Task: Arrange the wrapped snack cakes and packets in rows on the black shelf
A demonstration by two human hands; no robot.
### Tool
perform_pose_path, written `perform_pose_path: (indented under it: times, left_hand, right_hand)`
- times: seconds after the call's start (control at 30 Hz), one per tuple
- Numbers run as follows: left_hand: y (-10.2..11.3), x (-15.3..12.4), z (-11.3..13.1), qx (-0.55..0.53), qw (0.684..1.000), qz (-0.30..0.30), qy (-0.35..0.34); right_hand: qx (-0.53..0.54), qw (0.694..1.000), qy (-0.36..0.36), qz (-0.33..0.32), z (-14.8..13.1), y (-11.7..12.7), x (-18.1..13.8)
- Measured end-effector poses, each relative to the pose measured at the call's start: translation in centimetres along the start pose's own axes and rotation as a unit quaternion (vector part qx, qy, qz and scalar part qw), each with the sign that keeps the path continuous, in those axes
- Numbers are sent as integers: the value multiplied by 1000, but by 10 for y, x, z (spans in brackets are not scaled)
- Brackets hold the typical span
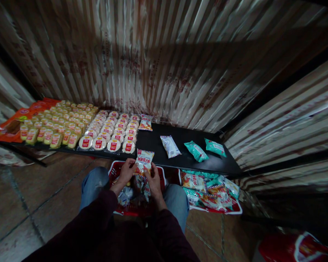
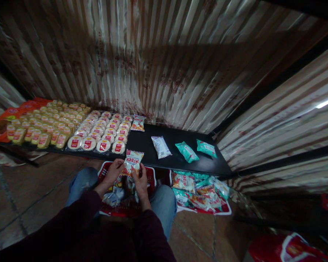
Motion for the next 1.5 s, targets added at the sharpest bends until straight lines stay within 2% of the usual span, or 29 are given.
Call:
perform_pose_path:
  times: [0.3, 0.67, 0.93, 1.2, 1.37, 1.5]
  left_hand:
    - [-5, 5, 14, 47, 998, 11, -38]
    - [-11, 17, 25, 108, 991, 42, -70]
    - [-18, 24, 31, 118, 989, 34, -88]
    - [-25, 30, 43, 143, 984, 41, -102]
    - [-30, 34, 45, 173, 974, 46, -141]
    - [-33, 38, 47, 180, 972, 45, -146]
  right_hand:
    - [-57, 997, 49, 28, -11, -3, 9]
    - [-116, 988, 97, 16, -24, -9, 22]
    - [-123, 987, 99, 32, -35, -14, 35]
    - [-165, 969, 165, 75, -35, -16, 53]
    - [-169, 968, 174, 71, -31, -18, 63]
    - [-175, 963, 190, 73, -29, -21, 69]
Point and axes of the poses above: each hand's wrist, its own x-axis towards the middle knuckle, its own y-axis out of the back of the hand, z = x × y, the point moved 2 cm from there along x, towards the middle knuckle, and after that the axes turned 11 degrees about z, right-handed, at the moved point
